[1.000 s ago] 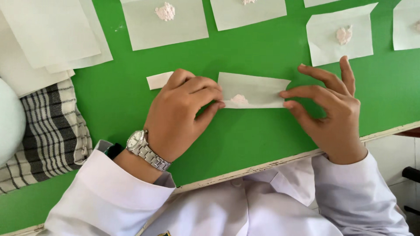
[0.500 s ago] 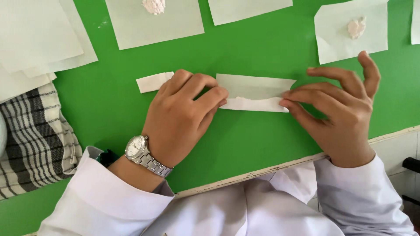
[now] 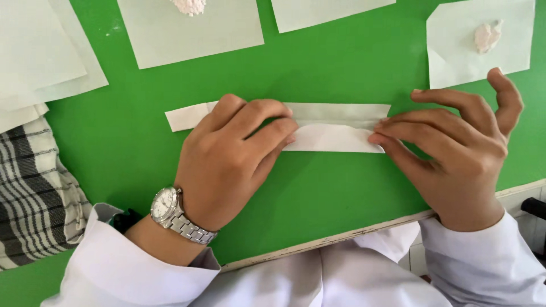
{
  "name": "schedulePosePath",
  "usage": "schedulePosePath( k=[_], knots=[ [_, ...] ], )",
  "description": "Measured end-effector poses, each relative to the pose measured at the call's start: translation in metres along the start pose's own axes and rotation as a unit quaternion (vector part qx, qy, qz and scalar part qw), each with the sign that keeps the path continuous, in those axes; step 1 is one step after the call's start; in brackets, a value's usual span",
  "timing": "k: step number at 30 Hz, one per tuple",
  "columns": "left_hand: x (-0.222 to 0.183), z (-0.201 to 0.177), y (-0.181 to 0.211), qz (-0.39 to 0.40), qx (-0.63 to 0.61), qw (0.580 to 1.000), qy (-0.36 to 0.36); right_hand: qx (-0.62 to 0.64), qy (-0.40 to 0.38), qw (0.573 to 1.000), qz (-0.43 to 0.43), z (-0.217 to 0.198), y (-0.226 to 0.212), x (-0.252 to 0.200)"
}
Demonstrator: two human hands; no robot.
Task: The person folds a small square of white paper over a pile of pink powder to create a sealed rectangular pharmaceutical packet on a green counter.
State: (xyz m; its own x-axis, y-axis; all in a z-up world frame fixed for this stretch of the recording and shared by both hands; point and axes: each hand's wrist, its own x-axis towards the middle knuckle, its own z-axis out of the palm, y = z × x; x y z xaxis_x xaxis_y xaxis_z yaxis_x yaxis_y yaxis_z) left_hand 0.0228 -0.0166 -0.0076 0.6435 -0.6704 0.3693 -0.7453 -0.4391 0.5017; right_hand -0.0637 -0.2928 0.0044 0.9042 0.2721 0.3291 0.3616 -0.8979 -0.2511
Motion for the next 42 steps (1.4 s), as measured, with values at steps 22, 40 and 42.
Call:
schedulePosePath(
  k=[22,40,42],
  knots=[
    [-0.004,0.001,-0.004,-0.112,-0.089,0.989,-0.047,0.034,-0.028,0.997,0.063,0.012,0.014,-0.006],
    [-0.003,-0.001,-0.006,-0.120,-0.097,0.986,-0.055,0.022,-0.014,0.999,0.045,0.014,0.017,-0.007],
    [-0.003,0.000,-0.006,-0.118,-0.095,0.987,-0.053,0.021,-0.015,0.998,0.048,0.013,0.016,-0.007]
  ],
)
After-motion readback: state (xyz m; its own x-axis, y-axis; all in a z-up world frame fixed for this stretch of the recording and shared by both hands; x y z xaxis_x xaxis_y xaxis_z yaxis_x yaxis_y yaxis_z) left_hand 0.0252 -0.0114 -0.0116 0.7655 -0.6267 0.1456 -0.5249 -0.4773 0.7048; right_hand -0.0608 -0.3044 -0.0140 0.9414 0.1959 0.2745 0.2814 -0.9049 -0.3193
